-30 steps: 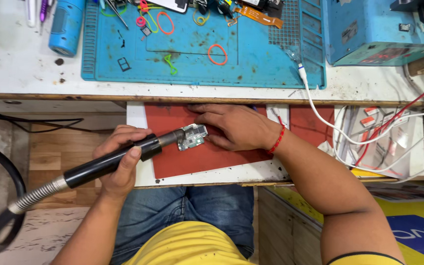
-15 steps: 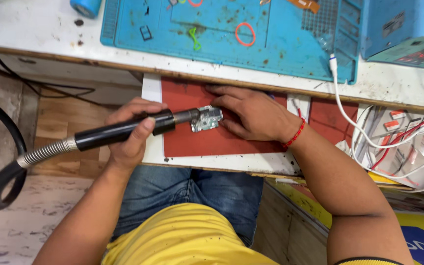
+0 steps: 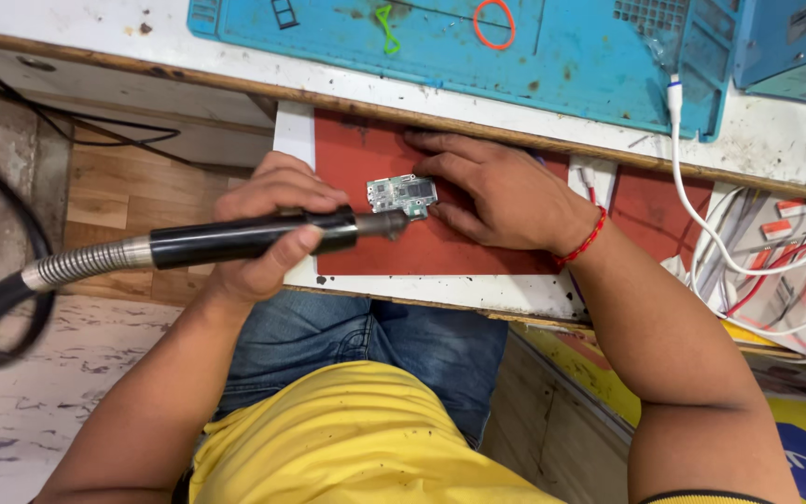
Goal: The person sits on the floor and uses a hot air gun to heat a small circuit board placed on a red mat. They hold the board with one hand and direct the hot air with the other, occasionally adjusting the board's position.
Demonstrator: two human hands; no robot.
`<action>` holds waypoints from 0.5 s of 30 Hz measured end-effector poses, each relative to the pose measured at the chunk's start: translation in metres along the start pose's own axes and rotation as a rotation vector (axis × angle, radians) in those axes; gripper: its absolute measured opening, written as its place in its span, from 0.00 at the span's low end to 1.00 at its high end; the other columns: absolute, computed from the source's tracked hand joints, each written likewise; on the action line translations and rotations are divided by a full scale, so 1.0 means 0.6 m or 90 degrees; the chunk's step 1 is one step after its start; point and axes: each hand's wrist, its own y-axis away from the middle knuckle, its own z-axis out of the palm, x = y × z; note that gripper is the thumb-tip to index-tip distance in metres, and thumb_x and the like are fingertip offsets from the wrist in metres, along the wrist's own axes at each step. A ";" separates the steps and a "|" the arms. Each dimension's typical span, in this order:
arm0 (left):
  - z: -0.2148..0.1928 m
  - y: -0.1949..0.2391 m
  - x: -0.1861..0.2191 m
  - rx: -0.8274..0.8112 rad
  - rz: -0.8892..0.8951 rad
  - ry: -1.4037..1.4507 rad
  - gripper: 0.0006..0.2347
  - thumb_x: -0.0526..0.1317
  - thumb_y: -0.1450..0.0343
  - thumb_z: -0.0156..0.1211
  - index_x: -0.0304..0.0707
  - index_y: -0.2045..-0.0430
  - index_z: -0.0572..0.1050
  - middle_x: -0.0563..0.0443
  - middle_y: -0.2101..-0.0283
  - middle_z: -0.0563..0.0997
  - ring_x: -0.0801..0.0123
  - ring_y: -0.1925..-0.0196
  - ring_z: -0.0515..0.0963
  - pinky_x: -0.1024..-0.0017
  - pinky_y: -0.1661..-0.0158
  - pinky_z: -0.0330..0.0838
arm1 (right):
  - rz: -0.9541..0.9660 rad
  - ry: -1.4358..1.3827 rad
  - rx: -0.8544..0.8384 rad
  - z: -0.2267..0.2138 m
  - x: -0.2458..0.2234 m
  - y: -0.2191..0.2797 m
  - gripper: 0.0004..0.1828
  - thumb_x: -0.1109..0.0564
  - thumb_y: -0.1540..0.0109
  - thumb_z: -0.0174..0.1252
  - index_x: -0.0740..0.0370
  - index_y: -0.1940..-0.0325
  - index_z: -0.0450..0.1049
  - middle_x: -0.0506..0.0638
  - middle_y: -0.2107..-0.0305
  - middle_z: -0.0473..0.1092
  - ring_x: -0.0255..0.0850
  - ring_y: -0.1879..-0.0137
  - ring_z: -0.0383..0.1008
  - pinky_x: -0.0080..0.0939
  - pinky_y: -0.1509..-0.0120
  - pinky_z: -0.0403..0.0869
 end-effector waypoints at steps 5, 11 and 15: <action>0.004 -0.003 0.003 0.042 0.008 -0.051 0.11 0.42 0.27 0.63 0.34 0.59 0.79 0.45 0.54 0.85 0.65 0.52 0.78 0.69 0.45 0.72 | 0.001 0.008 -0.010 -0.002 -0.002 -0.006 0.24 0.57 0.42 0.64 0.65 0.43 0.73 0.60 0.35 0.66 0.58 0.36 0.71 0.50 0.36 0.72; 0.002 -0.003 0.005 0.082 -0.009 -0.059 0.11 0.42 0.27 0.63 0.33 0.58 0.79 0.44 0.53 0.84 0.64 0.51 0.79 0.68 0.45 0.73 | -0.009 0.022 0.008 0.002 0.002 -0.007 0.25 0.57 0.42 0.64 0.66 0.42 0.73 0.60 0.36 0.67 0.58 0.36 0.71 0.50 0.34 0.72; -0.001 0.002 -0.003 0.000 0.046 -0.052 0.11 0.43 0.29 0.64 0.33 0.60 0.80 0.44 0.54 0.85 0.63 0.52 0.79 0.68 0.46 0.73 | -0.014 0.027 0.016 0.005 0.004 -0.003 0.25 0.58 0.41 0.65 0.66 0.40 0.74 0.60 0.36 0.68 0.57 0.35 0.71 0.50 0.33 0.72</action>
